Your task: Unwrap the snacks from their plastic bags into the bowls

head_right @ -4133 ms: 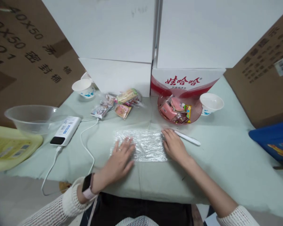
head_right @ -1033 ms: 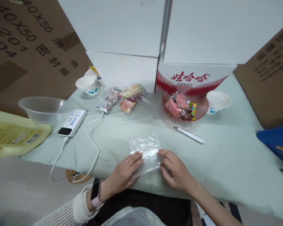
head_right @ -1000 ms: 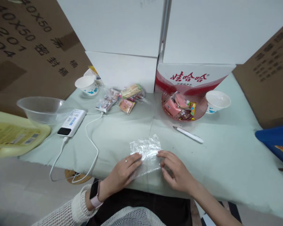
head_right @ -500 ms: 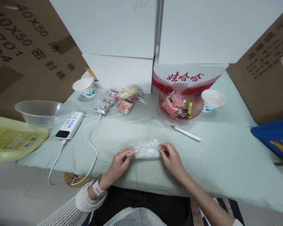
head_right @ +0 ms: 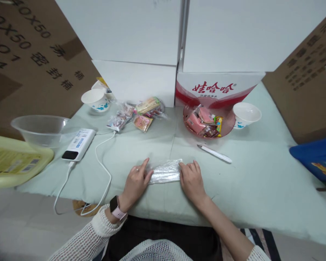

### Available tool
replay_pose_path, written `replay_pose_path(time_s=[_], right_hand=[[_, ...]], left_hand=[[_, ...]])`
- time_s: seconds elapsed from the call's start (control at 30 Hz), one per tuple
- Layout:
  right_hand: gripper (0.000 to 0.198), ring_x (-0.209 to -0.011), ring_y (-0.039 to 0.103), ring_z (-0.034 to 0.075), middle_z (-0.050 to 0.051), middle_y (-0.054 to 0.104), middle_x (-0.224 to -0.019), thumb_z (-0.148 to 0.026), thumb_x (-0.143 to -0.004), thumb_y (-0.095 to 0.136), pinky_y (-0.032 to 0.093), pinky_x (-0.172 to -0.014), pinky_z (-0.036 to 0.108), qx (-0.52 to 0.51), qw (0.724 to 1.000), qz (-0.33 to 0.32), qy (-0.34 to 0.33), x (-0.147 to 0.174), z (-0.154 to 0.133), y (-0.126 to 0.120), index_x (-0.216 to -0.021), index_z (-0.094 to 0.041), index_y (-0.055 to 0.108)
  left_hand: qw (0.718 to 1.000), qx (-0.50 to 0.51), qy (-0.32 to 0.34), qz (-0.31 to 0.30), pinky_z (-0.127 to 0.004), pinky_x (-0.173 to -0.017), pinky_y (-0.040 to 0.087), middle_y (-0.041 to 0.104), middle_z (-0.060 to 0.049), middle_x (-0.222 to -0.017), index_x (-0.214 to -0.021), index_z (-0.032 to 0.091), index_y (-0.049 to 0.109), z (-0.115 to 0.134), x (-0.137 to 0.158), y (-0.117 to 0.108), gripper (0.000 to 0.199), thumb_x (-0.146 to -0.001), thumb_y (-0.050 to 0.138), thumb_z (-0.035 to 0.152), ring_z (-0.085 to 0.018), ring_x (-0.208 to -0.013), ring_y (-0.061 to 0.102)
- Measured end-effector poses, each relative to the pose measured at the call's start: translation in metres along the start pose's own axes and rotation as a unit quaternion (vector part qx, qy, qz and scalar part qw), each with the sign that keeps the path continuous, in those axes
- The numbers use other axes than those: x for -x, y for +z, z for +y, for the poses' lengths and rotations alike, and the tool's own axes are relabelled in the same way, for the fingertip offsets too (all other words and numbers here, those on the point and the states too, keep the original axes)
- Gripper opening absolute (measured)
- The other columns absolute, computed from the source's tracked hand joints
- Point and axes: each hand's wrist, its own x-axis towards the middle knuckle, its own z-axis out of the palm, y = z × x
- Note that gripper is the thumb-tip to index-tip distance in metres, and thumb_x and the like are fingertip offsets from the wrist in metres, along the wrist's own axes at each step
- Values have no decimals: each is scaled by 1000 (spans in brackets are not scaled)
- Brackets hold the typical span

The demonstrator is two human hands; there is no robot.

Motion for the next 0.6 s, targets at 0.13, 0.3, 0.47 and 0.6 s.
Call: replay_pose_path(time_s=[0.13,0.3,0.47,0.6], right_hand=[[26,-77,53,21,6,59,-75,-12,-88,36,37,-97,51,4,1000,-3,-18,-2,0,-5,-105,-17,55],[23,-80,54,20,5,60,-76,-13,-90,36,33,-101,53,-10,999,2,-41,-3,-1,-9,-101,-19,55],[23,-79,54,20,4,60,-72,-13,-90,37,33,-100,52,6,999,-14,-47,-7,-5,-1,-96,-19,59],[17,-87,53,22,7,59,-78,-17,-88,44,34,-99,54,-2,998,12,-54,-11,-4,-10,-94,-16,60]], left_hand=[[1000,-1,8,-3,-35,-70,48,60,-4,-69,-135,9,33,2,1,-8,46,-94,39,30,-20,-67,59],[1000,28,9,4,-35,-73,48,57,-2,-71,-137,12,28,5,7,-17,46,-94,39,25,-19,-69,57],[1000,-23,-1,-2,-38,-73,49,59,-6,-76,-129,10,40,-1,9,-15,39,-91,42,22,-22,-74,57],[999,-41,1,18,-44,-87,45,61,-13,-100,-122,11,48,5,7,-27,35,-88,45,17,-28,-101,54]])
